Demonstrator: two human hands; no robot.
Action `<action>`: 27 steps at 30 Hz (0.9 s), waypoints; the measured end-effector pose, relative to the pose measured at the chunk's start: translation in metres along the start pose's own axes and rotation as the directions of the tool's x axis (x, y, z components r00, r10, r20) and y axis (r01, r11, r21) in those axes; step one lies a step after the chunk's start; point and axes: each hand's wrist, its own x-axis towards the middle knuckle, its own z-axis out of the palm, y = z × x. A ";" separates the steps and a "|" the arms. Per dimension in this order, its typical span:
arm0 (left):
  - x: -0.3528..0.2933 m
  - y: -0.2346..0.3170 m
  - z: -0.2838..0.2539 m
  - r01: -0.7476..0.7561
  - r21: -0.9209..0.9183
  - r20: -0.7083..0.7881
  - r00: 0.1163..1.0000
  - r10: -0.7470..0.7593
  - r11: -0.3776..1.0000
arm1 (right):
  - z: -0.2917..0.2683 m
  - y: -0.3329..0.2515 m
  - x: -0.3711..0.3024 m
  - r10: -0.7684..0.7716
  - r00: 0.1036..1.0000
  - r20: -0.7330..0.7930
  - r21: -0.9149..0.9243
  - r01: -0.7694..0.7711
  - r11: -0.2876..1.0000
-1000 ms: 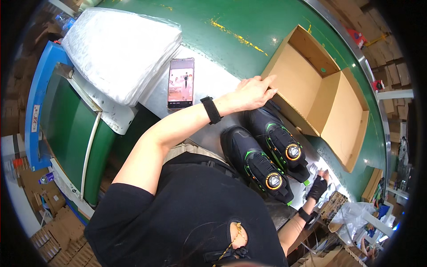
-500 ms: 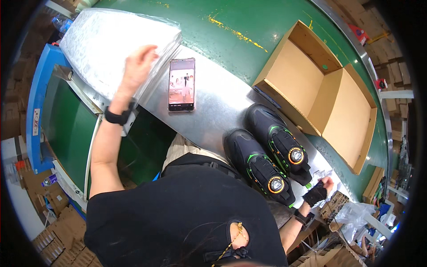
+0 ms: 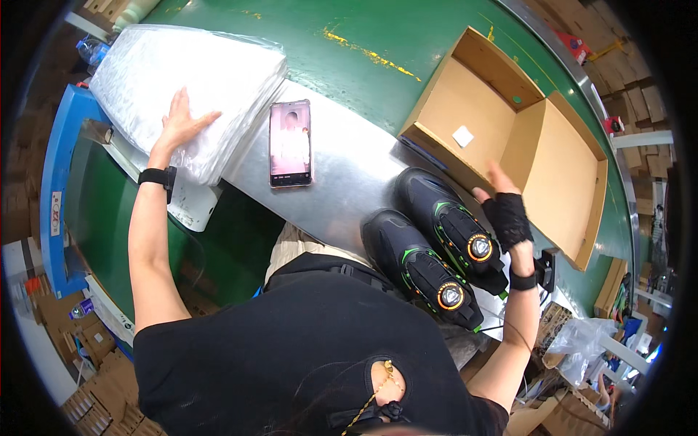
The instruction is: Pack shoes into a cardboard box with tissue paper on a conveyor belt.
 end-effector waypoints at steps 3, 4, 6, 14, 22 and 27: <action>0.009 -0.021 0.007 -0.065 -0.086 -0.147 0.988 0.052 0.994 | 0.016 0.013 0.006 0.037 0.987 0.157 -0.029 -0.033 0.999; 0.004 -0.015 -0.004 -0.024 -0.196 -0.104 0.995 0.004 0.980 | 0.017 0.015 0.006 0.019 0.990 0.140 -0.012 -0.017 1.000; 0.003 -0.013 -0.011 0.021 -0.298 -0.057 0.998 -0.039 0.954 | 0.019 0.016 0.006 0.000 0.992 0.122 0.008 -0.001 1.000; -0.019 0.005 0.012 0.002 0.137 -0.180 0.983 0.023 0.991 | 0.017 0.007 0.009 0.013 0.990 0.140 -0.041 -0.007 0.999; -0.013 0.007 -0.004 -0.031 0.157 -0.131 0.990 0.052 0.987 | 0.017 0.002 0.011 0.018 0.987 0.160 -0.024 -0.014 1.000; 0.013 -0.053 -0.055 0.051 0.217 -0.498 0.865 0.066 0.975 | 0.011 0.001 0.016 0.035 0.978 0.205 -0.036 -0.028 0.999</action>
